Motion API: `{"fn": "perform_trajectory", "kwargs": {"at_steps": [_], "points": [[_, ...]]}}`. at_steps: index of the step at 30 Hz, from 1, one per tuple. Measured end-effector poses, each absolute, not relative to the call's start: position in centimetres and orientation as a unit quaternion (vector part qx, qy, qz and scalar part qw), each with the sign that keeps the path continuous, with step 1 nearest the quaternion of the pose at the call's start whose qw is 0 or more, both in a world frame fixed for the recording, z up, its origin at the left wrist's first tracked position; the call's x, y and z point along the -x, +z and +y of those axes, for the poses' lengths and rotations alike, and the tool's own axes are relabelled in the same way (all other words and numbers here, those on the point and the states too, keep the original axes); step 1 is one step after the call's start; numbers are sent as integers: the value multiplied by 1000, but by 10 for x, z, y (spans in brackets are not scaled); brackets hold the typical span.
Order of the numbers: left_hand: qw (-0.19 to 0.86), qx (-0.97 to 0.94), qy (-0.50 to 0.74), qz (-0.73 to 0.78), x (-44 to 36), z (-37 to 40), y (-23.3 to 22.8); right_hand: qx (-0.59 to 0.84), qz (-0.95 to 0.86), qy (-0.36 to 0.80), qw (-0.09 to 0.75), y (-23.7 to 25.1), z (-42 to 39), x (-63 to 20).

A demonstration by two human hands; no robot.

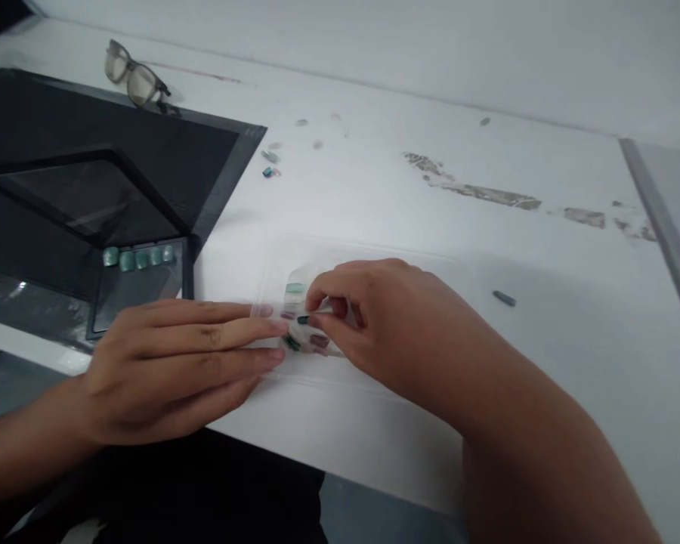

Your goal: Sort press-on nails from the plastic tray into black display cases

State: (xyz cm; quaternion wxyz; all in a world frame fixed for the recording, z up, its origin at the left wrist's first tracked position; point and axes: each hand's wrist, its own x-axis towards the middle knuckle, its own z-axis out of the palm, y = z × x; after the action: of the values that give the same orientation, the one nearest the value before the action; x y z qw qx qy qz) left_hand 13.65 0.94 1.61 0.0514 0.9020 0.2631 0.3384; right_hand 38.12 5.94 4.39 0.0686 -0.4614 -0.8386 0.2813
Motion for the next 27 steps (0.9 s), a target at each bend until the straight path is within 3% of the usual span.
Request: {"fn": "perform_trajectory", "kwargs": {"at_steps": [7,14,27], "points": [[54,-897,342,276,-139,11,17,463,-815,343,55,53,59,-378],[112,-838,447,294,-144,6,20,425,-741,483,193,70,52,-380],[174,-775,519,315,-143,10,33,410,-750,478,204,76,27,-356]]}}
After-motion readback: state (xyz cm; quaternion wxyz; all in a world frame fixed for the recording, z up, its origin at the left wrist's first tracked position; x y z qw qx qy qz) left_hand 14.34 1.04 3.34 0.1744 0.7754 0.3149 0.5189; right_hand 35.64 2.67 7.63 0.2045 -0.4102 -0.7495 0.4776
